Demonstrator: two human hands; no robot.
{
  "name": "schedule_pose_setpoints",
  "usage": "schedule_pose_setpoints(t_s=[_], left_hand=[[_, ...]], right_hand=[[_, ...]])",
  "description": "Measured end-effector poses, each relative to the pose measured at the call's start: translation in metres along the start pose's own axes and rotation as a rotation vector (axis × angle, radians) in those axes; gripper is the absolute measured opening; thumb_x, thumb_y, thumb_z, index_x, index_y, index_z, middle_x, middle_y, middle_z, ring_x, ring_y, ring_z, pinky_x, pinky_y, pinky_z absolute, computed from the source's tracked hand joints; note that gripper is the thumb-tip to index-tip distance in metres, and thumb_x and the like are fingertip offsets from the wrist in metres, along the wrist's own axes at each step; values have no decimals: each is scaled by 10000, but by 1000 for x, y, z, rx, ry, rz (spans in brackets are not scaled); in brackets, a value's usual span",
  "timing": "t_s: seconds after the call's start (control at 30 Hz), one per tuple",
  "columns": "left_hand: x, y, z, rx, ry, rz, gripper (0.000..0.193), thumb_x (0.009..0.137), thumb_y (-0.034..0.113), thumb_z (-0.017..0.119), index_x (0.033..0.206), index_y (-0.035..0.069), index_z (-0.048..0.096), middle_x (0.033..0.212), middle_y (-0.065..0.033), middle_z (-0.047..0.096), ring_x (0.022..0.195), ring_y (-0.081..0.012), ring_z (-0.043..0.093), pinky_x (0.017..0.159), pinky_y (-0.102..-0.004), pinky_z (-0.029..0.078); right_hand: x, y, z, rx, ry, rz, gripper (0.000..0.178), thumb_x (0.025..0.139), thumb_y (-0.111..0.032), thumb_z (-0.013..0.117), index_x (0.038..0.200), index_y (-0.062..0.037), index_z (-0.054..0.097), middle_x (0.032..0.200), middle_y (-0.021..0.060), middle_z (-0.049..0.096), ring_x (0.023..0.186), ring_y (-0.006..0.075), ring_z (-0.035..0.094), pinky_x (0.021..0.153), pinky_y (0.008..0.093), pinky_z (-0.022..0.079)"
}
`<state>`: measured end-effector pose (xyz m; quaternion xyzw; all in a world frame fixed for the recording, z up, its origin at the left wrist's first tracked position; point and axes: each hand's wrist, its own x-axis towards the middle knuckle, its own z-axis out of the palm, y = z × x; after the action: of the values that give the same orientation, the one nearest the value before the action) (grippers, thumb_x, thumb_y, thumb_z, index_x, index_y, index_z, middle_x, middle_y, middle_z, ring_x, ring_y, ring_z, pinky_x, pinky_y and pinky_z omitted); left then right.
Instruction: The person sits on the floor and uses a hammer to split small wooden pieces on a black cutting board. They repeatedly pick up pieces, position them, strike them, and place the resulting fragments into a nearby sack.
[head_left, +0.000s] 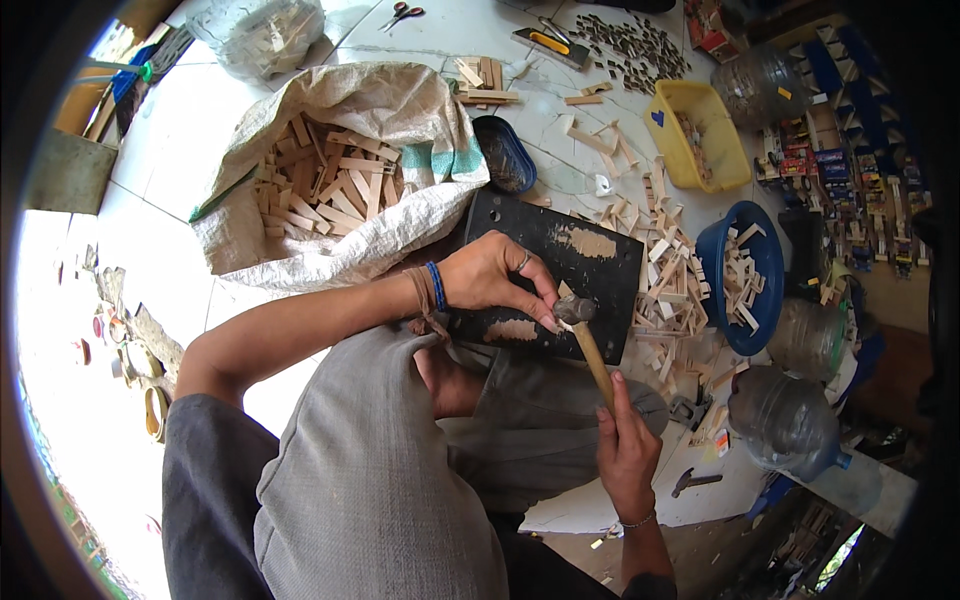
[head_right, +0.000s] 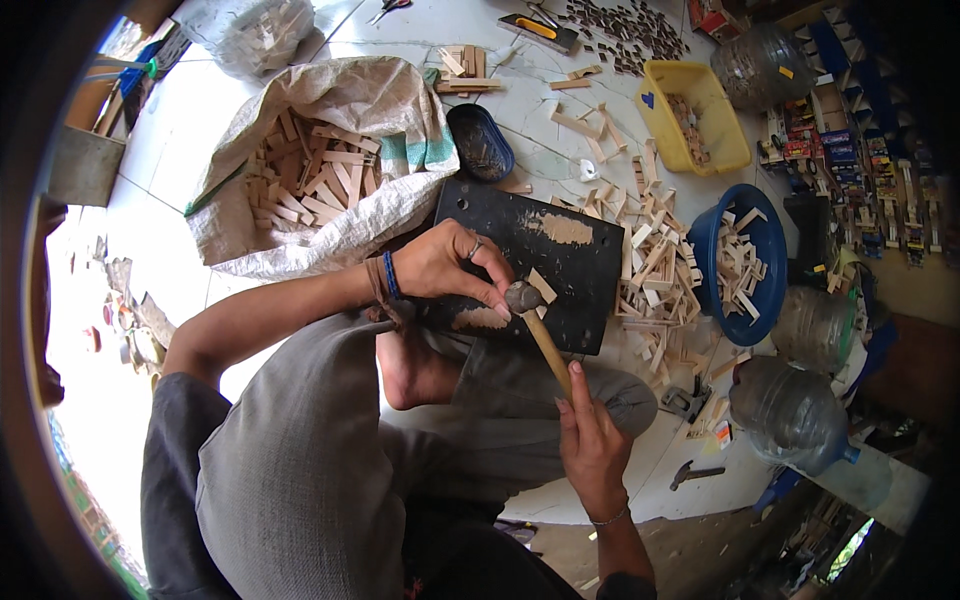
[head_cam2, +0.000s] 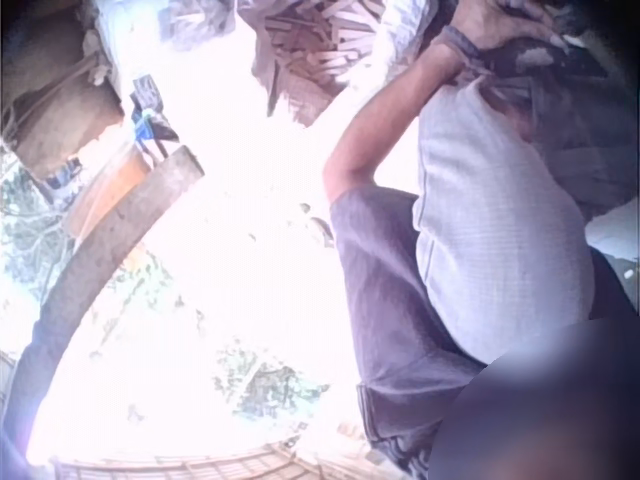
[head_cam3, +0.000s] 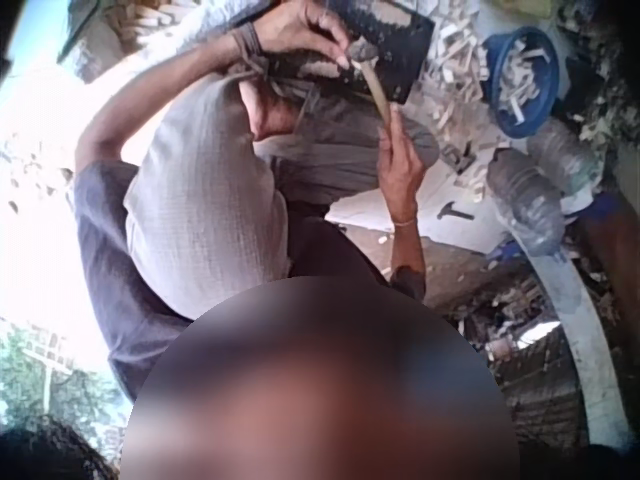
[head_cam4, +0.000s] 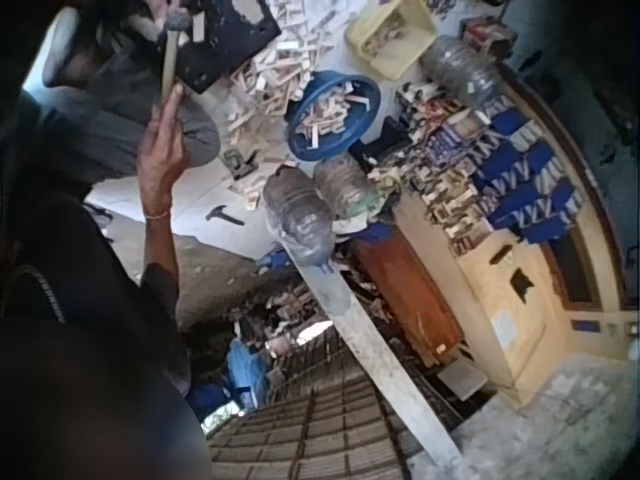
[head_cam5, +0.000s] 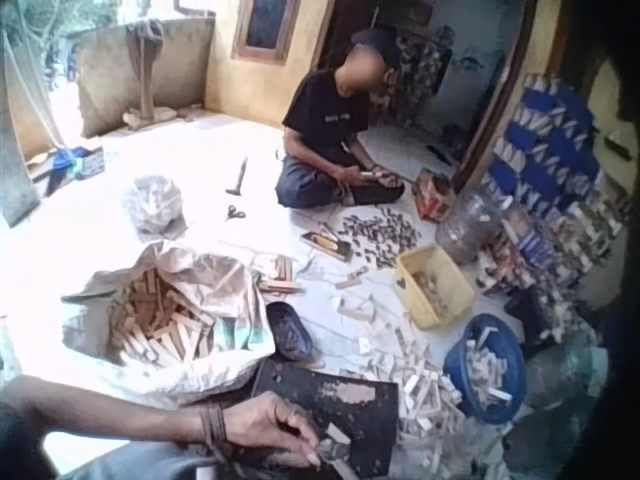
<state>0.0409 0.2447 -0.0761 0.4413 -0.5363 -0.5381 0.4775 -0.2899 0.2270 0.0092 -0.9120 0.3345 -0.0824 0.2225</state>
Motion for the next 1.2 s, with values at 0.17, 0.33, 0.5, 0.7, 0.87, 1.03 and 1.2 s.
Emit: schedule_pose_setpoints(t_s=[0.17,0.33,0.5,0.7,0.87,1.03,1.2], left_hand=[[0,-4,0,-43,-13,2,181,829,144,880,972,50,820,996,-66,791,951,-163,729,876,-303,560],[1,-6,-1,-30,-4,39,180,839,144,872,982,49,817,1006,-67,792,964,-157,732,870,-305,566],[1,-5,1,-78,-21,-6,191,833,157,880,975,46,814,996,-60,791,964,-156,734,868,-303,565],[1,-3,0,-14,-27,15,172,842,161,871,964,54,814,980,-53,792,946,-154,733,874,-300,563],[1,-3,3,-33,-20,52,169,843,146,869,971,51,811,976,-57,790,962,-166,723,888,-309,558],[1,-3,2,1,-47,99,208,829,138,881,995,46,797,1023,-65,783,1006,-192,713,919,-335,548],[3,-3,4,68,-53,161,251,830,150,883,1033,51,772,1043,-73,774,1009,-208,718,914,-341,552]], right_hand=[[1,1,-2,5,244,-142,602,940,-30,731,1511,-75,543,872,118,701,657,270,682,599,387,535],[-1,4,-6,-99,-22,-51,576,943,-39,726,1491,-49,548,938,150,729,717,294,723,628,380,560],[0,10,-5,-22,144,-76,591,954,-40,712,1513,-37,519,988,173,738,779,311,741,666,390,573],[3,2,-4,16,-91,109,541,991,-57,678,1500,7,505,1149,217,735,906,330,754,786,369,588],[28,-15,14,314,321,214,466,1042,-108,633,1474,20,515,1151,189,727,932,246,723,862,335,553],[80,-16,38,688,114,609,264,1020,-244,718,1153,-17,691,757,-48,570,686,30,489,626,213,417],[94,-23,49,813,22,659,289,1033,-329,696,1003,-44,662,680,-76,489,517,10,400,449,224,309]])
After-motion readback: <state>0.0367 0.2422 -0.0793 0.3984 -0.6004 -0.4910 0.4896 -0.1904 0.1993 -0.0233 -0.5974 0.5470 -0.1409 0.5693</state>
